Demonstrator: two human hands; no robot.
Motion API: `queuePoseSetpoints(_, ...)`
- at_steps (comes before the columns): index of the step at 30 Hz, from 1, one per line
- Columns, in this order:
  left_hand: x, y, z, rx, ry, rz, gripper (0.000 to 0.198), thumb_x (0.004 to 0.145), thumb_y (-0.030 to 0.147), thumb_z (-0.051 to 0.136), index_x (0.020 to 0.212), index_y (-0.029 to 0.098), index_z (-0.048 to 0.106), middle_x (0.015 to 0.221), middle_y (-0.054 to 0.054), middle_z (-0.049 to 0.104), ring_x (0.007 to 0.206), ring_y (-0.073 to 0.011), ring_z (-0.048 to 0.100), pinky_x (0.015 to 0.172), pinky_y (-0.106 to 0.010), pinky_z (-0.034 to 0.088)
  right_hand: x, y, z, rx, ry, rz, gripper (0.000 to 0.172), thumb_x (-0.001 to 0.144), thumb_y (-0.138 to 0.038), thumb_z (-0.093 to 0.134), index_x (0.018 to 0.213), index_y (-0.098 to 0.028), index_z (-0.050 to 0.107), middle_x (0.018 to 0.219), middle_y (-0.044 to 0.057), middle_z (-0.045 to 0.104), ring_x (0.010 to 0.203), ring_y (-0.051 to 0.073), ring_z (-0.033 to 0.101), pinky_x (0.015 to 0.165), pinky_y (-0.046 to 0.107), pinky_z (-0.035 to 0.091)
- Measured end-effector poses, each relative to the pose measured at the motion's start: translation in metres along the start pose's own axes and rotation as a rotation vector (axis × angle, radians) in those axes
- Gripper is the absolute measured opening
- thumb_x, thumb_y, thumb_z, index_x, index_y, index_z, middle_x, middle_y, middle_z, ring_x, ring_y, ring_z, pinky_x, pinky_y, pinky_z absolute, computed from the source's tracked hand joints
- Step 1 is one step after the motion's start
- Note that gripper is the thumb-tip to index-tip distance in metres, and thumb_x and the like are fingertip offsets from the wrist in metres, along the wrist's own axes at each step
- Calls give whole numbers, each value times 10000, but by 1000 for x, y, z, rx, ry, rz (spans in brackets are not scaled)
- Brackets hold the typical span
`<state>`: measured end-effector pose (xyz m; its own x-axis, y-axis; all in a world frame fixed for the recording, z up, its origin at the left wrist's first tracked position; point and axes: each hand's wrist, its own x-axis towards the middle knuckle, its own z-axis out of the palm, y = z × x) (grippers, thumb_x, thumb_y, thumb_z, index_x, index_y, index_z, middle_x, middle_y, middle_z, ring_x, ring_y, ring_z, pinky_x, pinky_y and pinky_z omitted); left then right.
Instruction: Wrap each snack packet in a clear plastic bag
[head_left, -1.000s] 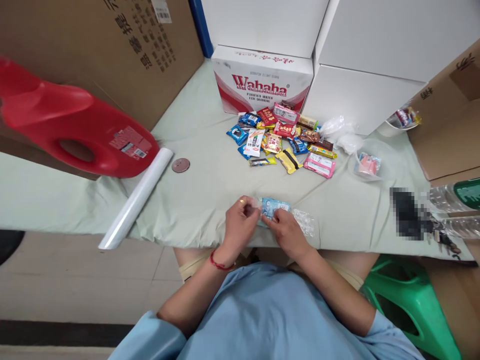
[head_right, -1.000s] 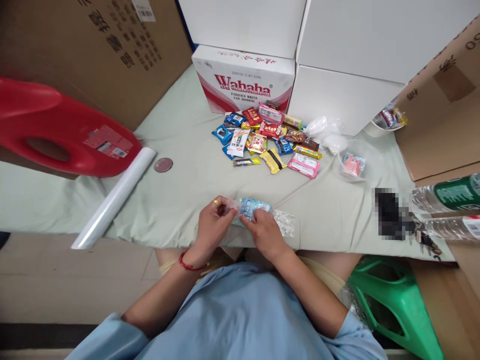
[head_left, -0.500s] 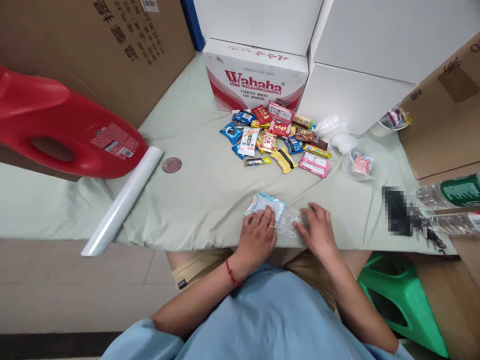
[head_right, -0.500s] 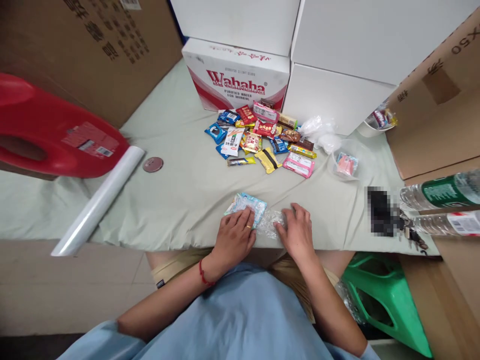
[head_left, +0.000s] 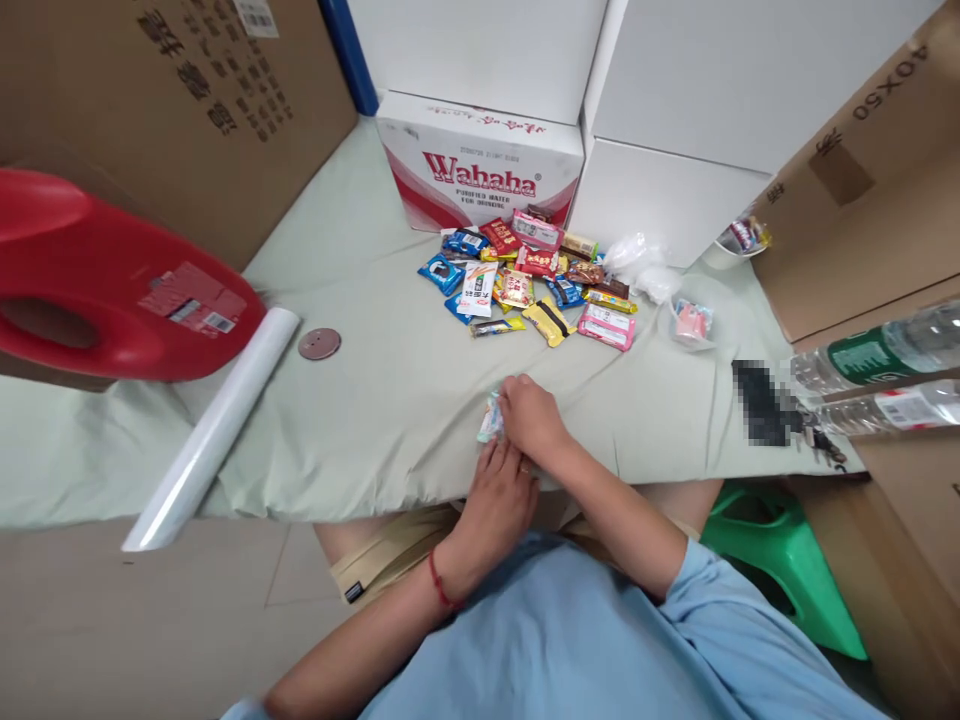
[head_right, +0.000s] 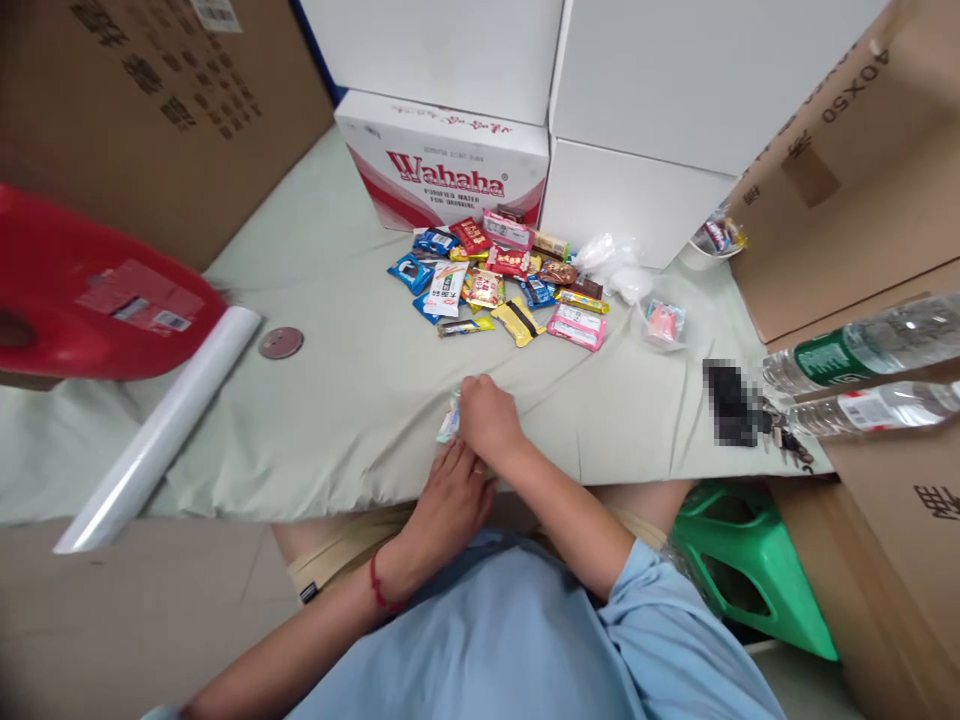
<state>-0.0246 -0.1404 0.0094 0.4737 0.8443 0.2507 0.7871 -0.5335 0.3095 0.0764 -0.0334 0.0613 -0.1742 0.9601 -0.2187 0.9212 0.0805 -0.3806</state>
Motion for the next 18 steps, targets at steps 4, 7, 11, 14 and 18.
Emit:
queuePoseSetpoints(4,-36,-20,-13,-98,90,51,375,957,117,522,1320,128,613,1350,-195,682,1326,-326,605,1193,-623,388,-14,-13,18,-77,35,-96,371,1071,-483,526,1182,-152,652,1178,143,639,1048,265,633,883,371,509)
queuePoseSetpoints(7,-55,-44,-24,-175,226,58,329,943,87,562,1238,204,648,1216,-114,744,1229,-283,660,1159,-569,453,-25,-16,31,-146,131,-193,628,963,-687,606,1190,-102,639,1170,172,617,1126,321,567,937,444,511)
queuePoseSetpoints(11,-56,-67,-40,-157,315,-12,266,929,96,610,1157,217,674,1114,-102,760,1203,-306,669,1068,-552,527,-29,-15,41,-172,161,-192,597,946,-636,674,1214,-105,621,1159,156,616,1083,308,555,906,449,523)
queuePoseSetpoints(14,-45,-75,-51,-103,352,-42,233,931,98,619,1131,204,676,1097,-114,761,1204,-324,664,1043,-560,538,-35,-14,33,-178,128,-210,370,986,-449,693,1182,-138,650,1181,155,626,1092,305,560,897,437,527)
queuePoseSetpoints(18,-31,-86,-54,-59,380,-94,206,938,124,624,1118,202,685,1116,-120,764,1249,-341,644,1063,-581,523,-47,0,10,-194,-10,-260,154,1025,-147,572,1129,-148,685,1143,134,673,1029,265,602,856,384,536)
